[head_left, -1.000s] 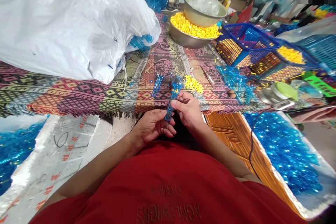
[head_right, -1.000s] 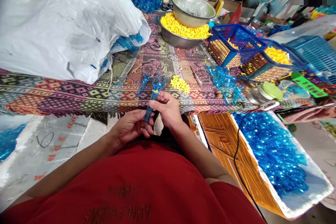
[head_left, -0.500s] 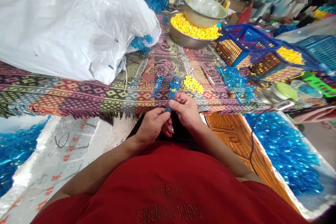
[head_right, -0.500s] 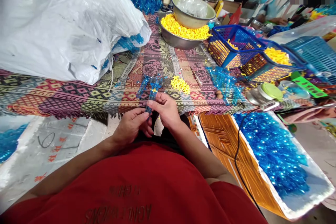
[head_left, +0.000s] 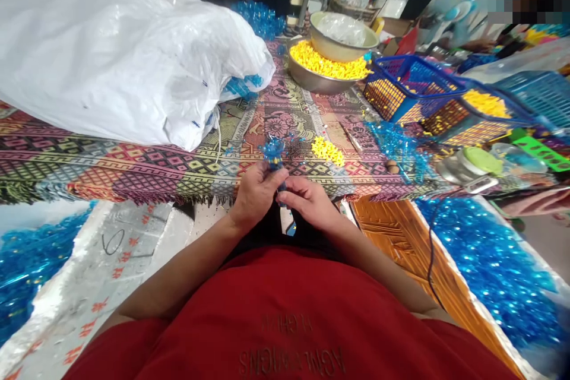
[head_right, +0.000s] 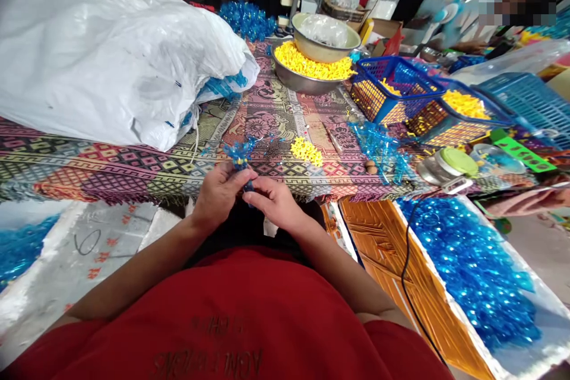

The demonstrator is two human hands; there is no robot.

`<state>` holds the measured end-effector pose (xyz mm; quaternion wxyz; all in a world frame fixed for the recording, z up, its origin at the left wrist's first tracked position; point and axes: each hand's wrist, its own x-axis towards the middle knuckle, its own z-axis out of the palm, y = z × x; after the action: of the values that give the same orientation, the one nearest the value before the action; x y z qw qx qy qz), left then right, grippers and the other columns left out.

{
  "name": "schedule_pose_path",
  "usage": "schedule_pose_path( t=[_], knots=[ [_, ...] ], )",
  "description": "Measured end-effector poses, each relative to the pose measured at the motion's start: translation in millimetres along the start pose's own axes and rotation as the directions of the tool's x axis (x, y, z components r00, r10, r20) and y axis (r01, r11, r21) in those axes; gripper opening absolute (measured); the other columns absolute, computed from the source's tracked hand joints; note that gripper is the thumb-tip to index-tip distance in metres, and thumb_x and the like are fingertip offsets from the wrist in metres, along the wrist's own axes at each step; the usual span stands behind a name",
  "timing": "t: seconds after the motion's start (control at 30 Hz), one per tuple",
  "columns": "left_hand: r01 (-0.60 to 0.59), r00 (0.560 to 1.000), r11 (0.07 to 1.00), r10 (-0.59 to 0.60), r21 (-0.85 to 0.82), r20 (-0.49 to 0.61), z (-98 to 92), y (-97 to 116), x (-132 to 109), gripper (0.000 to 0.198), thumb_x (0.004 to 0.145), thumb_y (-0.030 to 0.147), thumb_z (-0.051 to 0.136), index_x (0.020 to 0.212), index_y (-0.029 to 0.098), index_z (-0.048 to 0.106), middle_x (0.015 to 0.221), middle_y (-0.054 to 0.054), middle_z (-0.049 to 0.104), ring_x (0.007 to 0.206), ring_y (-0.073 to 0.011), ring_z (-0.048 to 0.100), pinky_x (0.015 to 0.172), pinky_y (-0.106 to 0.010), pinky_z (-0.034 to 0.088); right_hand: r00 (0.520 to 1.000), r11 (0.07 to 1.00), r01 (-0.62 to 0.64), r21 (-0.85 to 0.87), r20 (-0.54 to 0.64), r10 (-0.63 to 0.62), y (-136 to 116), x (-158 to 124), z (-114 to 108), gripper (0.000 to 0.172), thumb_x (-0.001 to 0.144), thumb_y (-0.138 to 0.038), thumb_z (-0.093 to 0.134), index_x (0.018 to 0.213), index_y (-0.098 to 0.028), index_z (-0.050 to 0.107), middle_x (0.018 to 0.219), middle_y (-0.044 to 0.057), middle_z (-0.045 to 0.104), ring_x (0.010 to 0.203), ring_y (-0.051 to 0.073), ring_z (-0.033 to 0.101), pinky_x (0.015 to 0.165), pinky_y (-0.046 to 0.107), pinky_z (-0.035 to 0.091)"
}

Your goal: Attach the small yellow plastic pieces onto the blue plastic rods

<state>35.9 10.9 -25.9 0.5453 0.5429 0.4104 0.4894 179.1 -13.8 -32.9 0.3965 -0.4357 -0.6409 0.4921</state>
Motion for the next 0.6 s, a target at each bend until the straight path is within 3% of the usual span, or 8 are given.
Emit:
schedule_pose_path(
  t=[0.13, 0.23, 0.37, 0.6],
  knots=[
    [-0.008, 0.991, 0.969, -0.025, -0.247, -0.13, 9.0, 5.4, -1.0, 0.026, 0.077, 0.038, 0.065, 0.086, 0.014, 0.059, 0.079, -0.003, 0.068, 0.07, -0.0153, 0.066, 0.067, -0.027, 0.054, 0.99, 0.99, -0.135, 0.039, 0.055, 0.133, 2.3, -4.4, 8.8, 0.028, 0.085, -0.043, 0.051, 0.074, -0.017, 0.054, 0.058, -0.002, 0.06, 0.049, 0.01, 0.056, 0.046, 0.022, 0.043],
    [-0.014, 0.986, 0.92, -0.053, -0.392, -0.159, 17.6, 10.6, -2.3, 0.024, 0.075, 0.033, 0.067, 0.087, 0.016, 0.054, 0.072, -0.001, 0.066, 0.064, -0.0153, 0.067, 0.063, -0.029, 0.054, 0.987, 0.984, -0.148, 0.097, 0.081, 0.141, 5.8, -5.8, 13.3, 0.036, 0.087, -0.05, 0.046, 0.073, -0.018, 0.051, 0.052, -0.002, 0.058, 0.041, 0.01, 0.053, 0.04, 0.021, 0.041],
    [-0.014, 0.99, 0.894, -0.052, -0.448, -0.135, 24.9, 14.9, -1.5, 0.022, 0.069, 0.024, 0.068, 0.083, 0.017, 0.052, 0.065, 0.003, 0.063, 0.055, -0.0115, 0.062, 0.058, -0.025, 0.051, 0.994, 0.993, -0.086, 0.078, 0.07, 0.081, 7.3, -7.6, 14.7, 0.044, 0.088, -0.055, 0.043, 0.067, -0.018, 0.051, 0.047, -0.003, 0.055, 0.037, 0.008, 0.048, 0.037, 0.02, 0.037],
    [-0.051, 0.989, 0.883, -0.02, -0.468, -0.145, 27.5, 18.5, 1.7, 0.018, 0.066, 0.017, 0.067, 0.076, 0.016, 0.053, 0.062, 0.005, 0.057, 0.047, -0.0056, 0.051, 0.049, -0.019, 0.042, 0.999, 1.0, -0.001, 0.014, 0.05, 0.001, 8.9, -10.6, 22.6, 0.049, 0.09, -0.057, 0.038, 0.078, -0.016, 0.063, 0.045, -0.003, 0.053, 0.038, 0.008, 0.045, 0.041, 0.021, 0.039]
  ],
)
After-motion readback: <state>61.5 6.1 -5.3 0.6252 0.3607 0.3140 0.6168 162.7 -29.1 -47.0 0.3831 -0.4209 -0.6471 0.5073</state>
